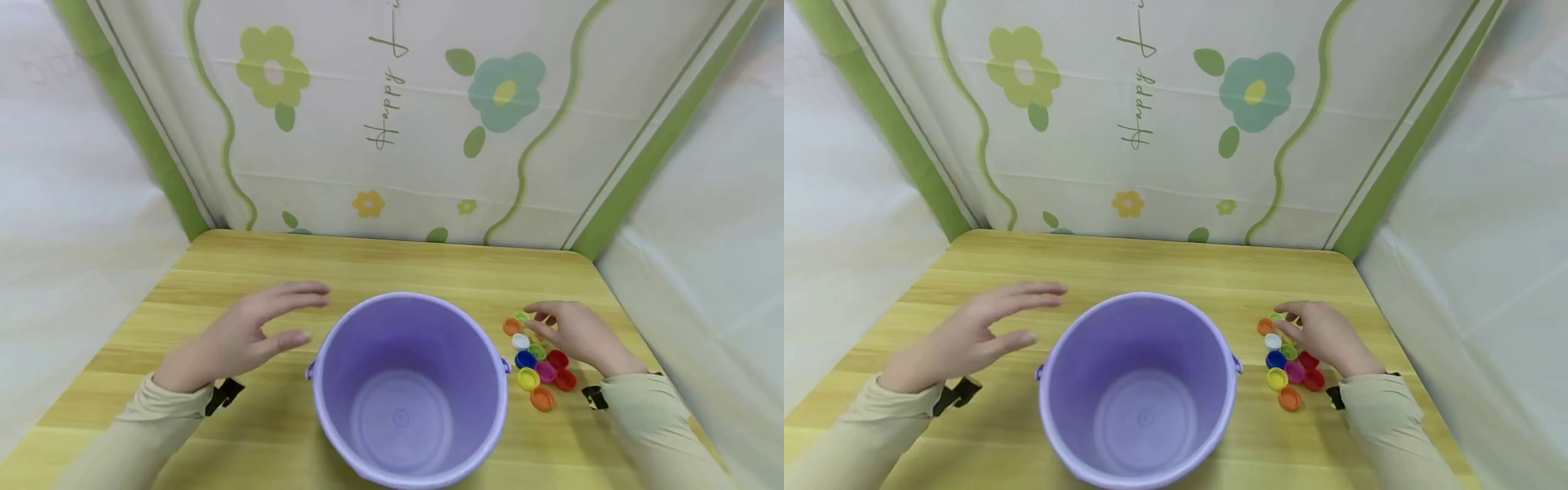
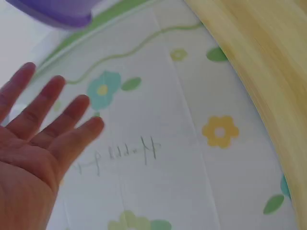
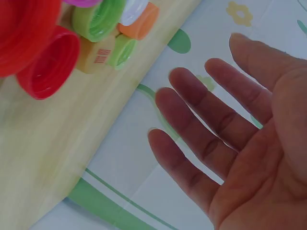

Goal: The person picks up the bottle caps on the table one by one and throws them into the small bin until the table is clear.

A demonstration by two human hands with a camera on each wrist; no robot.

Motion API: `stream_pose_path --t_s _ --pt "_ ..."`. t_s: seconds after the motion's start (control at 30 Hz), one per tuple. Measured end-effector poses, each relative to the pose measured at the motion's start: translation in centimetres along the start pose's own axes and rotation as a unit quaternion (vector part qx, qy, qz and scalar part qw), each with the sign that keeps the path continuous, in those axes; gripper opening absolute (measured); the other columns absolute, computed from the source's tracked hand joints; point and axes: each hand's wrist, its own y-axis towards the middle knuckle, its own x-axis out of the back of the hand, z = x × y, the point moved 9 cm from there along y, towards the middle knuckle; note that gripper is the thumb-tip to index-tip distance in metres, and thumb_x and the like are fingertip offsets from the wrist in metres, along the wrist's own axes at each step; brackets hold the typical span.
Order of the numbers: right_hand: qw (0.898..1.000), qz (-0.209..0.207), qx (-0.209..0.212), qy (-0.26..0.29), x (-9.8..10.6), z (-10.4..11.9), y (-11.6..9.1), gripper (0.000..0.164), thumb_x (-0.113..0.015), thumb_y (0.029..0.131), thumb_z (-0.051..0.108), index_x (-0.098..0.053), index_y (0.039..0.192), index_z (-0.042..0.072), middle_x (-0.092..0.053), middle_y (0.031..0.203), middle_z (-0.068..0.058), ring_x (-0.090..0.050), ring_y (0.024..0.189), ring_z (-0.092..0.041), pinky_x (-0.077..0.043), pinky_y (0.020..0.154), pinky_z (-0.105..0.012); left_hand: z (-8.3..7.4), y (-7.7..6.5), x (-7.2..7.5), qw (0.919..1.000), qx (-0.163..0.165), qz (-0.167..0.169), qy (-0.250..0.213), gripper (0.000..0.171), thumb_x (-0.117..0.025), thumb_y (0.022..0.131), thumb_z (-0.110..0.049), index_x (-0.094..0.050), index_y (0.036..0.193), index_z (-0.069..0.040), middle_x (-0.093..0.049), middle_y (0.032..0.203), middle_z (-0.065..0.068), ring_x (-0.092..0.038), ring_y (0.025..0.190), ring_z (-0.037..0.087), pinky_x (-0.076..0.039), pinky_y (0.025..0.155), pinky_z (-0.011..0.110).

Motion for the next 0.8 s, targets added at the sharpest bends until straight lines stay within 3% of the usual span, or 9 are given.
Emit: stream_pose_path --t_s 0.13,0.23,0.37,0.6,0.8 --pt "1.000 -0.002 -0.001 0.008 -0.1 -0.6 -0.1 0.031 -0.071 0.093 0.020 -0.069 0.118 0.002 -0.069 0.088 0.003 -0.066 0.079 -0.018 -0.060 0.068 -0.041 -4.0 0.0 -0.1 0.9872 -0.135 -0.039 -0.074 0.037 -0.072 0.093 -0.023 -0.066 0.121 0.000 -0.060 0.129 0.021 -0.057 0.121 0.032 -0.045 0.108 0.032" --pt "1.000 0.004 -0.004 0.021 -0.4 -1.5 0.2 0.028 -0.071 0.093 0.017 -0.069 0.117 0.001 -0.070 0.089 0.001 -0.066 0.081 -0.020 -0.060 0.071 -0.042 -6.0 -0.2 -0.5 0.9739 -0.195 -0.041 -0.109 0.035 -0.074 0.091 -0.022 -0.068 0.117 0.000 -0.060 0.126 0.023 -0.057 0.120 0.035 -0.047 0.106 0.036" --pt "0.999 0.022 -0.008 0.048 -1.2 -3.1 0.9 0.027 -0.070 0.094 0.015 -0.070 0.116 0.000 -0.070 0.092 -0.002 -0.066 0.083 -0.022 -0.060 0.074 -0.043 -7.3 -0.4 -1.0 0.9665 -0.222 -0.047 -0.119 0.036 -0.076 0.089 -0.026 -0.068 0.112 0.001 -0.060 0.125 0.022 -0.056 0.121 0.036 -0.048 0.105 0.039" --pt "0.994 0.058 0.007 0.094 -2.8 -5.6 2.4 0.032 -0.075 0.090 0.014 -0.068 0.118 -0.001 -0.069 0.096 -0.004 -0.066 0.086 -0.022 -0.060 0.076 -0.036 -8.0 -0.7 -1.7 0.9603 -0.251 -0.069 -0.101 0.034 -0.078 0.085 -0.029 -0.071 0.099 0.001 -0.065 0.115 0.019 -0.059 0.114 0.036 -0.053 0.099 0.040" --pt "0.989 0.088 -0.006 0.122 -4.1 -7.2 3.6 0.040 -0.078 0.088 0.023 -0.068 0.121 0.001 -0.068 0.097 -0.002 -0.064 0.087 -0.019 -0.058 0.077 -0.030 -8.5 -0.8 -1.8 0.9547 -0.276 -0.076 -0.081 0.027 -0.077 0.085 -0.027 -0.071 0.094 -0.002 -0.065 0.099 0.011 -0.061 0.105 0.036 -0.054 0.096 0.042"
